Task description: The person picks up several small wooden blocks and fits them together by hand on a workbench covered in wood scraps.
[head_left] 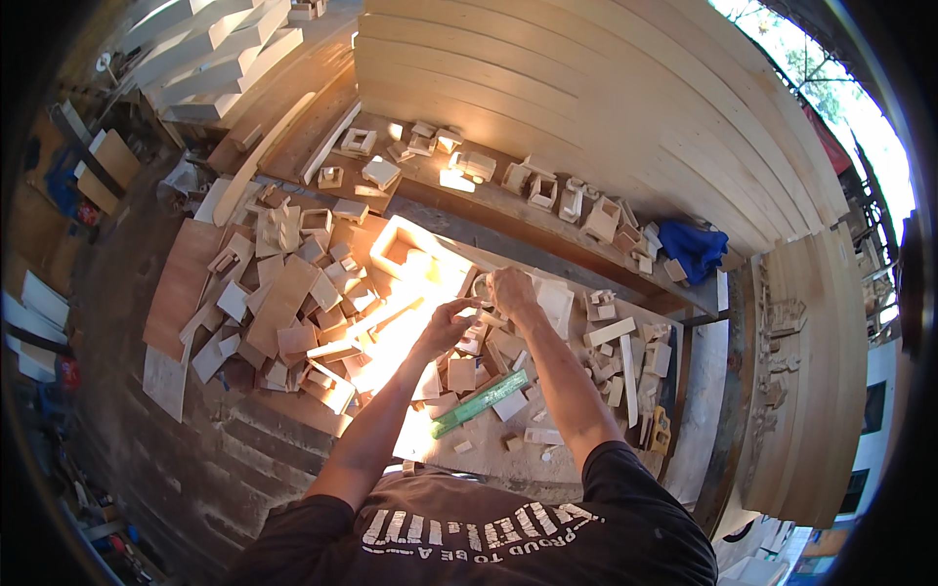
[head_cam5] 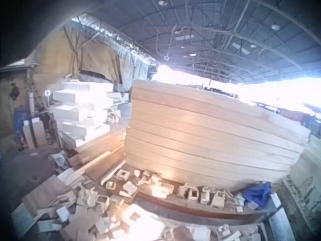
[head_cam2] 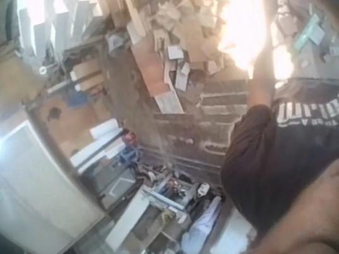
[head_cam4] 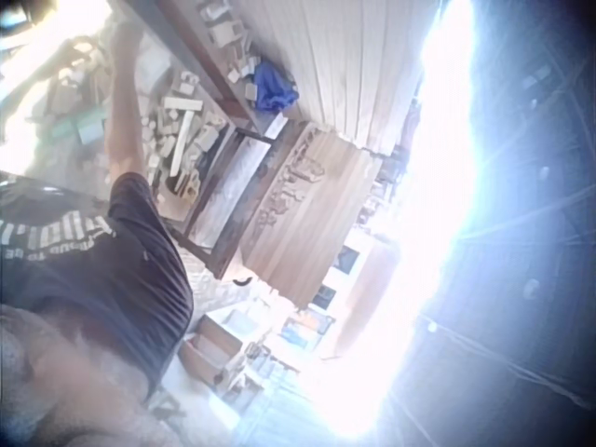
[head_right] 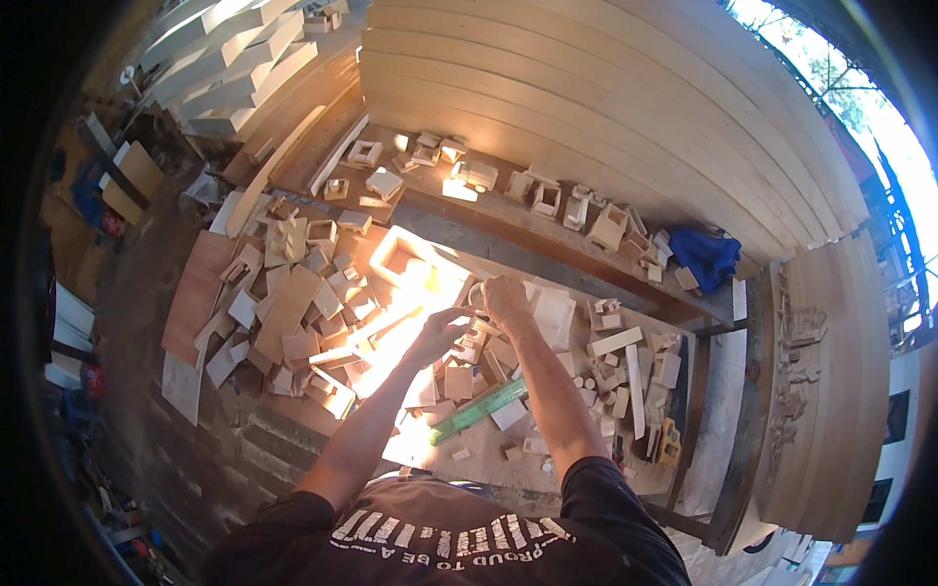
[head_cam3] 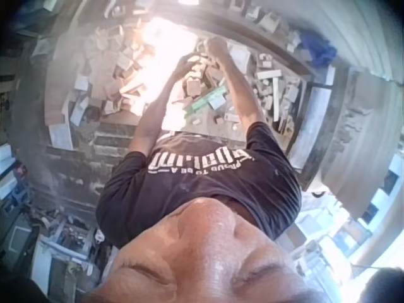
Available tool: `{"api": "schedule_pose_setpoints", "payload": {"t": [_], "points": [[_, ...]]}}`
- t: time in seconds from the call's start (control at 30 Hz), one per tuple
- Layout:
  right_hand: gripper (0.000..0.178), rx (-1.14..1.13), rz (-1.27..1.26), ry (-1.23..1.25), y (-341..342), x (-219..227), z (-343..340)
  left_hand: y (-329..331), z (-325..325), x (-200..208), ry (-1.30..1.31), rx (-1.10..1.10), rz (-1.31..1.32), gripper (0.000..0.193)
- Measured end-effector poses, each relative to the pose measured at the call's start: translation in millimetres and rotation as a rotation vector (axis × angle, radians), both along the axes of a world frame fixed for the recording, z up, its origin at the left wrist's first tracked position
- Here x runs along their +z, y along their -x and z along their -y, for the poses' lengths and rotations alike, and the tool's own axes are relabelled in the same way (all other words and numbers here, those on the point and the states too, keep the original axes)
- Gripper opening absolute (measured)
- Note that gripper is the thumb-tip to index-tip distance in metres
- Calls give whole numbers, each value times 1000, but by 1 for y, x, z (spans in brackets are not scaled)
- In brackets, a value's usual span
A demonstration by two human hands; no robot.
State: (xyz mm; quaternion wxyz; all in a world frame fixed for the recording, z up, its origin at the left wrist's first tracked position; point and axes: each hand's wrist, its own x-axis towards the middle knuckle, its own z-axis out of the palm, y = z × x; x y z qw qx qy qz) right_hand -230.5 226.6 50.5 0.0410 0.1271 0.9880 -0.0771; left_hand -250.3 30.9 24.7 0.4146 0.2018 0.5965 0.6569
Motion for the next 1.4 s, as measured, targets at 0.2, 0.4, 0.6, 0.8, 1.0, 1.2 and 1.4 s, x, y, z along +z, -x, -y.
{"api": "schedule_pose_setpoints", "payload": {"t": [0.2, 0.4, 0.6, 0.8, 1.0, 1.2, 1.4], "points": [[13, 84, 122, -23, 12, -18, -5, 3, 2, 5, 73, -1, -6, 35], [13, -74, -134, 268, -5, 7, -17, 5, 1, 6, 60, -14, -18, 38], [12, -234, -475, 905, -62, 78, -14, -1, 7, 25, -82, 142, 222, 35], [9, -275, -524, 1185, -117, 104, 11, -20, 4, 46, -263, 183, 339, 32], [10, -254, -587, 1148, -136, 94, 13, -40, 1, 73, -246, 155, 329, 32], [8, -265, -645, 1121, -143, 91, 21, -49, 2, 79, -254, 150, 344, 29], [11, -381, -769, 1517, -137, 90, 20, -42, 13, 69, -320, 141, 381, 33]]}}
